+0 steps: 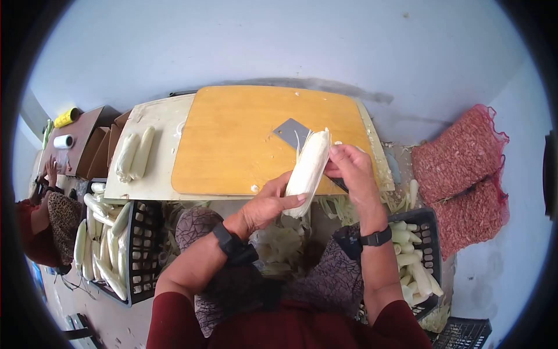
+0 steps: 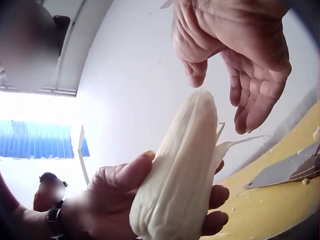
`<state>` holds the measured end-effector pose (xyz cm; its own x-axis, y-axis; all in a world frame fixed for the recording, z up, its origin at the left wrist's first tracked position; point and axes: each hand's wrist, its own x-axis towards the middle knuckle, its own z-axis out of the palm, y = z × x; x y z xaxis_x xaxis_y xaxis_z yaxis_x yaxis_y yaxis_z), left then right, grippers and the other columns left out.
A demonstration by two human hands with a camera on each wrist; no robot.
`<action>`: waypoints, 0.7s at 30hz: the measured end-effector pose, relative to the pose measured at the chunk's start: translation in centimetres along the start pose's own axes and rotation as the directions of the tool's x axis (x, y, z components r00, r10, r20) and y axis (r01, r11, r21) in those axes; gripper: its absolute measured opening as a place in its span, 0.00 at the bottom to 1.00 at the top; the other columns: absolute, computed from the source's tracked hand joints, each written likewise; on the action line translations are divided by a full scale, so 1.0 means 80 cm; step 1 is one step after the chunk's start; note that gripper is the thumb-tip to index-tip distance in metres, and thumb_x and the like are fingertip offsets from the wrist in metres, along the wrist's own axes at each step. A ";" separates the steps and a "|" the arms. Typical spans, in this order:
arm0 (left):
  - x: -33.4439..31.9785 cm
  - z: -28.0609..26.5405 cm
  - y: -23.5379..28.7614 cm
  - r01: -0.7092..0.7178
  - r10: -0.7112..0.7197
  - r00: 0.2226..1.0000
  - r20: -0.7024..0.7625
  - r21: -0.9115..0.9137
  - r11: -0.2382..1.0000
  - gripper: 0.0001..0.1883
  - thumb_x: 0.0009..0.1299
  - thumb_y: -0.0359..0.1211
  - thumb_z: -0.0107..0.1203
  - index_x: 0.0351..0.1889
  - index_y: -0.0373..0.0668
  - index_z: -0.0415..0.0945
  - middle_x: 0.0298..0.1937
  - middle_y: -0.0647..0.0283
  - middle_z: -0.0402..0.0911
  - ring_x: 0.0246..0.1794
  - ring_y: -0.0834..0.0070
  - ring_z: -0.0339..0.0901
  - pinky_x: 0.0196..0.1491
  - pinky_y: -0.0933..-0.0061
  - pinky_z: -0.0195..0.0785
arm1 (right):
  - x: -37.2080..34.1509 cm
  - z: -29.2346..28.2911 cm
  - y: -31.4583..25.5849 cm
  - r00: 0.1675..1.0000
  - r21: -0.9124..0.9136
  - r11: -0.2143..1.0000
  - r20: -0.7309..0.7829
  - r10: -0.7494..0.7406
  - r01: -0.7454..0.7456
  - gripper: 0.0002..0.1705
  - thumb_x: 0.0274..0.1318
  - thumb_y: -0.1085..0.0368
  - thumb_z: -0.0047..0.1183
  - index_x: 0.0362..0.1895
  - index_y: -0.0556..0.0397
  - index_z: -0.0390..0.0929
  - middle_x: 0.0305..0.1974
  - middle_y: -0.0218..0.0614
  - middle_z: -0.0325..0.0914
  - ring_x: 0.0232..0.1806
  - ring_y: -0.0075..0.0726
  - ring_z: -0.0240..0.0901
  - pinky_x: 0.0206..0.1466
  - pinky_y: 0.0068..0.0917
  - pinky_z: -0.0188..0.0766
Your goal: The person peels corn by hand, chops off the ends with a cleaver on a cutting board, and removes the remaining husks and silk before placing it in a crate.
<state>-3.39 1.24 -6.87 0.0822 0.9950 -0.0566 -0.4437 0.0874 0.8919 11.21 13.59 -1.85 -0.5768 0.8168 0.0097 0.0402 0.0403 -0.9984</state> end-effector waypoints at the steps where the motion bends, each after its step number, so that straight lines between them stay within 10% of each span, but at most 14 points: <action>1: 0.001 -0.002 0.001 -0.010 0.010 1.000 0.006 -0.013 1.000 0.28 0.63 0.29 0.54 0.62 0.38 0.58 0.53 0.64 0.70 0.54 0.77 0.67 0.57 0.72 0.59 | 0.007 -0.005 0.004 1.000 0.027 1.000 0.015 0.001 -0.002 0.21 0.57 0.54 0.51 0.40 0.63 0.72 0.33 0.37 0.76 0.34 0.27 0.74 0.37 0.22 0.71; 8: -0.002 -0.006 -0.006 0.088 -0.088 0.996 0.006 -0.071 0.994 0.29 0.62 0.29 0.55 0.62 0.38 0.58 0.53 0.64 0.70 0.54 0.76 0.66 0.56 0.73 0.59 | -0.001 -0.019 0.036 0.991 0.207 0.969 0.026 0.132 -0.135 0.22 0.57 0.54 0.50 0.43 0.62 0.72 0.36 0.40 0.77 0.37 0.31 0.75 0.39 0.25 0.72; 21: 0.003 0.001 -0.016 -0.038 0.064 0.995 -0.081 0.288 0.957 0.27 0.58 0.31 0.58 0.55 0.32 0.63 0.44 0.62 0.74 0.44 0.78 0.70 0.46 0.77 0.66 | -0.005 -0.006 0.038 0.976 0.101 0.977 -0.128 -0.176 0.189 0.25 0.52 0.66 0.56 0.52 0.66 0.66 0.43 0.40 0.74 0.44 0.28 0.71 0.48 0.22 0.68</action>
<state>-2.77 1.40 -7.98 -0.0188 0.9992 -0.0358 -0.1710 0.0321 0.9848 11.93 13.64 -4.86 -0.4658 0.8638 0.1920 -0.1524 0.1354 -0.9790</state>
